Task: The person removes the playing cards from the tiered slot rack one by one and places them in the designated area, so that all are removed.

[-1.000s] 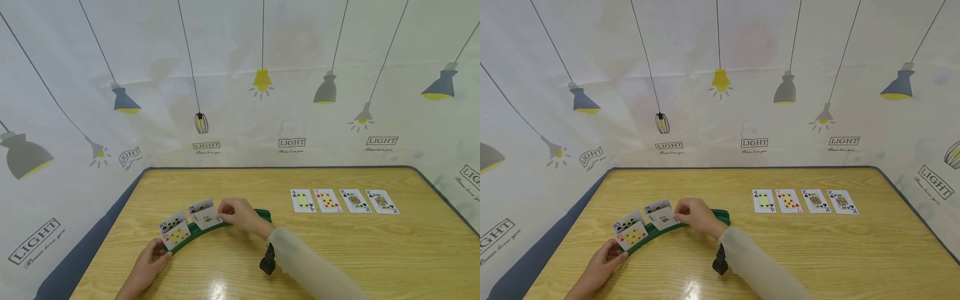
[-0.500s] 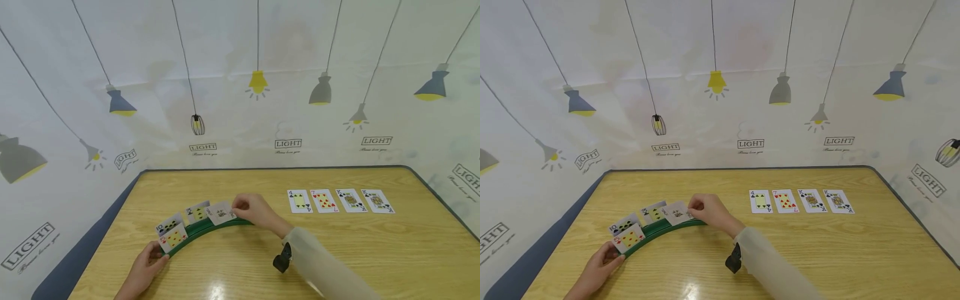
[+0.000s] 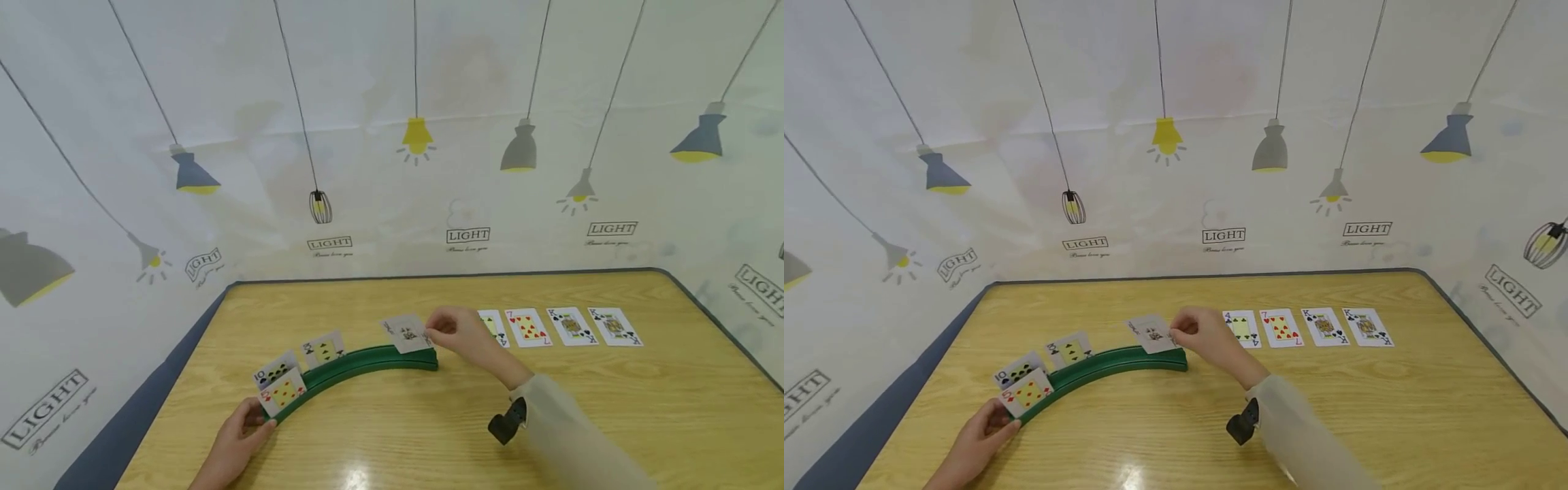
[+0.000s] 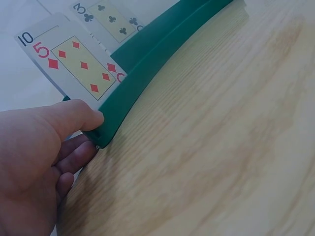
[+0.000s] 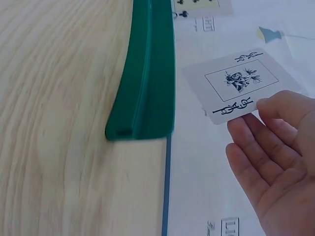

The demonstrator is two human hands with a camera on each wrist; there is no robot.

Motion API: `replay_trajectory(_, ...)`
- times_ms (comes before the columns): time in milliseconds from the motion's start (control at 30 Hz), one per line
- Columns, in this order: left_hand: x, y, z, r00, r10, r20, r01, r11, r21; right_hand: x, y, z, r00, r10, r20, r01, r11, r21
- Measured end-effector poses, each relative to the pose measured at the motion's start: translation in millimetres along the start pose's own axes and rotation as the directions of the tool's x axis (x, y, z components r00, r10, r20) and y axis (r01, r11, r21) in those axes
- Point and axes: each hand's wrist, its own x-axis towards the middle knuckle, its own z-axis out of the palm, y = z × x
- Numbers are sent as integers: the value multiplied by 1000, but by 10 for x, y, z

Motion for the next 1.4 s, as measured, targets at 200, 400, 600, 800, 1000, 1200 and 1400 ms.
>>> replay_trajectory(200, -12, 7, 11, 1000, -11, 5, 11, 1000, -2, -161, 58, -278, 997, 51, -63, -55, 997, -60)
replay_trajectory(400, 5, 13, 15, 1000, -15, 19, 15, 1000, -8, -343, 193, -527, 983, 113, -146, -127, 987, -95)
replay_trajectory(600, 12, 1, 6, 999, -23, 27, 23, 1000, -20, -527, 303, -665, 962, 181, -206, -207, 972, -110)
replay_trajectory(800, 14, 2, 6, 999, -18, 30, 19, 1000, -23, -664, 339, -717, 942, 259, -215, -294, 945, -147)
replay_trajectory(1000, 3, 21, 2, 1000, -7, 28, 8, 1000, -25, -769, 392, -720, 918, 337, -208, -365, 924, -115)
replay_trajectory(1200, 7, 25, -2, 999, -7, 32, 8, 1000, -24, -871, 463, -699, 885, 415, -212, -438, 896, -75)
replay_trajectory(1400, -3, 28, -2, 999, -13, 32, 14, 1000, -24, -938, 557, -626, 853, 468, -231, -497, 864, -86)
